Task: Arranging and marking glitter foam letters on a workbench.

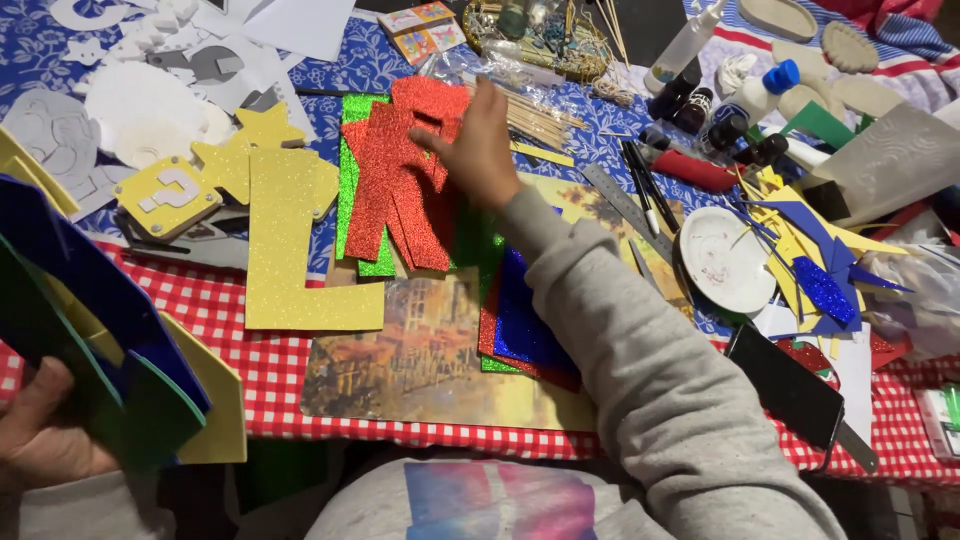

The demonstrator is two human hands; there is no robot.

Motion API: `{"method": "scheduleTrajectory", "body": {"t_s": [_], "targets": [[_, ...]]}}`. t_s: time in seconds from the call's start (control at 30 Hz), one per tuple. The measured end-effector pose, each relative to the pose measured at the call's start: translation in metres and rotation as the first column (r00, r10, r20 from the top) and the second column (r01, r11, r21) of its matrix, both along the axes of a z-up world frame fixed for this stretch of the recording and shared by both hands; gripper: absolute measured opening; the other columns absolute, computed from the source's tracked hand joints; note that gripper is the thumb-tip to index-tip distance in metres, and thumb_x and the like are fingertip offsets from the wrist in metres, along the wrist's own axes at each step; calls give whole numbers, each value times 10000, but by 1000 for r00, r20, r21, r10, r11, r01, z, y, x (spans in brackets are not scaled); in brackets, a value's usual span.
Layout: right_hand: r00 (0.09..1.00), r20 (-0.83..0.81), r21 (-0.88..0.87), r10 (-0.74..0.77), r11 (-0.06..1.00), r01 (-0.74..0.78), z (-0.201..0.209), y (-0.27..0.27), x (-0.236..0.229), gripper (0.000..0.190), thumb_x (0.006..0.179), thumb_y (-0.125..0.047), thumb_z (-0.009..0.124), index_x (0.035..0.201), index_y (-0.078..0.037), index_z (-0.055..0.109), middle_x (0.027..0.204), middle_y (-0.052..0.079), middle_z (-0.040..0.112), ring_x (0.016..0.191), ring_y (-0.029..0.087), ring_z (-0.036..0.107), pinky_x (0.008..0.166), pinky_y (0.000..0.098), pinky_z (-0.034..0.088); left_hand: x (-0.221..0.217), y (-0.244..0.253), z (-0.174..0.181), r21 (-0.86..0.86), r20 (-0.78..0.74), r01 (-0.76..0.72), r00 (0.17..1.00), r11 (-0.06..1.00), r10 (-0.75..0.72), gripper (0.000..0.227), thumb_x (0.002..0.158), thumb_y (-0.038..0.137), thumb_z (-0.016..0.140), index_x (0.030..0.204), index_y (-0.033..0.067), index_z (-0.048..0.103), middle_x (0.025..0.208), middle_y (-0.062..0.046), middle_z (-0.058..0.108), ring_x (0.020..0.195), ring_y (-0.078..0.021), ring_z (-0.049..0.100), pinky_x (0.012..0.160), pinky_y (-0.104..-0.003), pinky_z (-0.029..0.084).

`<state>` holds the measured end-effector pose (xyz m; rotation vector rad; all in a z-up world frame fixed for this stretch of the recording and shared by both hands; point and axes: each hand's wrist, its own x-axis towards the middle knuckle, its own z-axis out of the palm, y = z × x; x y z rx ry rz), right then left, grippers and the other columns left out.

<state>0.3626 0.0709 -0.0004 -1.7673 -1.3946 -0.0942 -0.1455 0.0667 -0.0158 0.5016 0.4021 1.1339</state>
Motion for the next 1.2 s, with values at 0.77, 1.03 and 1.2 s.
{"method": "scheduleTrajectory", "body": {"t_s": [0.77, 1.03, 1.2], "targets": [[790, 4, -255, 613, 765, -592, 157, -189, -21, 452, 971, -270, 782, 1285, -13, 582, 1072, 137, 676, 900, 225, 677, 796, 343, 555, 94, -24, 12, 196, -589, 75, 806, 978, 56, 549, 964, 26, 597, 1500, 74, 488, 1360, -121, 642, 1179, -250, 666, 920, -424, 596], [946, 151, -228, 289, 941, -251, 144, -298, 19, 475, 878, -155, 829, 1272, 3, 616, 1076, 140, 659, 728, 175, 601, 652, 307, 519, 140, -41, 41, 647, -669, 369, -145, 667, 729, 733, 815, 138, 885, 1347, -173, 488, 1163, -361, 617, 1016, -490, 622, 837, -545, 520], [950, 238, -185, 200, 970, -158, 100, -331, 27, 490, 868, -147, 826, 1274, 9, 599, 1199, 174, 651, 865, 240, 669, 742, 326, 562, 170, -90, 52, 745, -491, 485, -65, 457, 869, 431, 866, 203, 842, 1114, -90, 646, 1143, -290, 654, 1052, -446, 630, 928, -517, 510]]}}
